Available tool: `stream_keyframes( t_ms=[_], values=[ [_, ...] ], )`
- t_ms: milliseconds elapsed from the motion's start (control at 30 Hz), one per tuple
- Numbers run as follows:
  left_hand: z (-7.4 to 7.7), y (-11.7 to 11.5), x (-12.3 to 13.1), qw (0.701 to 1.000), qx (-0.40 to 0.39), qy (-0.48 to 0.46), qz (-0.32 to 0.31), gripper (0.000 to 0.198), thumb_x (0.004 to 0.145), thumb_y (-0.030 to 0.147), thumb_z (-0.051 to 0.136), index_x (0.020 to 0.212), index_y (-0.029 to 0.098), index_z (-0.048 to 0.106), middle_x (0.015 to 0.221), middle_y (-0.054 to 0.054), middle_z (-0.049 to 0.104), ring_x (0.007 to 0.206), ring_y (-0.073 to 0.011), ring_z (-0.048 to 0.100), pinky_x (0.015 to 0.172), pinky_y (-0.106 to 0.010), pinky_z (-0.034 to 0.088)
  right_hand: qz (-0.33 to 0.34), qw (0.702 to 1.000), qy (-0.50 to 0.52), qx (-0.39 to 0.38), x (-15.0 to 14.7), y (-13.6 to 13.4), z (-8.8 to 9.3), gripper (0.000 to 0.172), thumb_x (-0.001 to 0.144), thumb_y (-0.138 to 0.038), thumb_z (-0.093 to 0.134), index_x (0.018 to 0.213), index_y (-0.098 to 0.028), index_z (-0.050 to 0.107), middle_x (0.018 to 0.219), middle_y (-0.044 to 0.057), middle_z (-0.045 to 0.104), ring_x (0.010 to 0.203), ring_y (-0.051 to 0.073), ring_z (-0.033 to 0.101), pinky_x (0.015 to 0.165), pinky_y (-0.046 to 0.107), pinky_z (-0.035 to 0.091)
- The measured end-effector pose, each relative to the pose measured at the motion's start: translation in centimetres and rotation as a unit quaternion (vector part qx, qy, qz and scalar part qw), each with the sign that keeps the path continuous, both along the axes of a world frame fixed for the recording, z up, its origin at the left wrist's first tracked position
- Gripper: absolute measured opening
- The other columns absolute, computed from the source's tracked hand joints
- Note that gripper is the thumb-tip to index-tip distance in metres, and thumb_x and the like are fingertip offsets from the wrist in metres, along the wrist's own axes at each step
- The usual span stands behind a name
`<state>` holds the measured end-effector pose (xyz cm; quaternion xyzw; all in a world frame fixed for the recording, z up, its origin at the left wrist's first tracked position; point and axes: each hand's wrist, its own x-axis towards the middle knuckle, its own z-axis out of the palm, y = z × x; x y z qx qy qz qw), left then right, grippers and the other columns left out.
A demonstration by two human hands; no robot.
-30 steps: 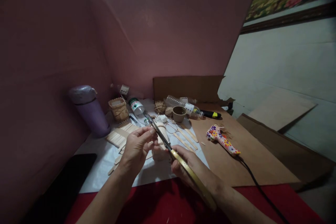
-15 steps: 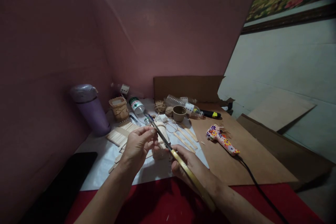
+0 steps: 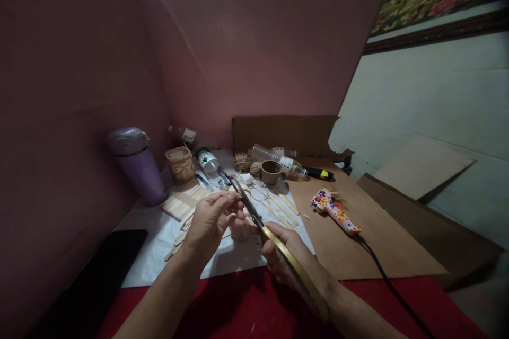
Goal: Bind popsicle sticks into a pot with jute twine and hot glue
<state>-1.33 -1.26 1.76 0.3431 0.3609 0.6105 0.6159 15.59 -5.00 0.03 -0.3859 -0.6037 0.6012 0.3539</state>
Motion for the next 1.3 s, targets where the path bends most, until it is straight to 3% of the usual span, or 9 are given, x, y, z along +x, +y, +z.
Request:
stream_keyframes(
  t_ms=[267,433,633,833,1067,1300],
  values=[
    [0.1,-0.1,0.4,1.000,-0.014,0.004,0.021,0.032,0.052,0.027,0.089,0.067,0.009,0.067,0.058,-0.003,0.065,0.047,-0.0107,0.059,0.044,-0.020,0.051,0.009,1.000,0.011,-0.018,0.2,0.0,-0.5,0.080,0.060,-0.086,0.059,0.101,-0.016,0.057,0.055,-0.010,0.033,0.045,0.007,0.027,0.039,0.019,0.024],
    [-0.2,-0.1,0.4,0.999,-0.011,0.021,0.025,0.033,0.053,0.029,0.088,0.066,0.011,0.064,0.056,-0.001,0.063,0.045,-0.0111,0.058,0.041,-0.021,0.049,0.016,1.000,-0.003,0.008,0.1,0.0,-0.6,0.082,0.064,-0.085,0.055,0.105,-0.014,0.056,0.053,-0.010,0.029,0.046,0.007,0.024,0.041,0.021,0.022],
    [-0.1,-0.1,0.1,0.999,0.000,0.044,0.000,0.030,0.056,0.028,0.085,0.063,0.012,0.061,0.054,0.000,0.059,0.043,-0.0102,0.055,0.038,-0.020,0.046,0.001,0.996,-0.044,0.078,0.2,-0.1,-0.2,0.081,0.066,-0.086,0.053,0.103,-0.014,0.056,0.066,-0.004,0.042,0.058,0.011,0.033,0.050,0.023,0.029],
    [0.0,-0.2,-0.1,0.997,-0.002,0.072,-0.011,0.031,0.057,0.031,0.084,0.062,0.013,0.060,0.052,0.001,0.057,0.039,-0.0102,0.052,0.035,-0.022,0.044,-0.004,0.992,-0.073,0.108,0.4,0.0,-0.6,0.080,0.067,-0.087,0.050,0.100,-0.015,0.055,0.068,-0.003,0.041,0.063,0.013,0.035,0.056,0.026,0.031],
    [-0.3,-0.3,-0.1,0.997,0.003,0.061,-0.036,0.030,0.061,0.031,0.082,0.062,0.013,0.058,0.051,0.002,0.056,0.037,-0.0091,0.049,0.035,-0.021,0.042,-0.003,0.995,-0.035,0.089,0.3,-0.1,-1.1,0.083,0.065,-0.087,0.052,0.103,-0.013,0.056,0.070,-0.003,0.041,0.063,0.012,0.034,0.057,0.025,0.031],
    [0.1,-0.4,0.0,0.997,-0.002,0.060,-0.040,0.029,0.060,0.031,0.083,0.064,0.013,0.059,0.052,0.001,0.057,0.039,-0.0099,0.051,0.035,-0.021,0.042,-0.017,0.998,0.005,0.061,0.1,-0.3,-1.1,0.068,0.066,-0.073,0.069,0.099,-0.015,0.057,0.070,-0.002,0.051,0.062,0.011,0.041,0.058,0.025,0.035]
  ],
)
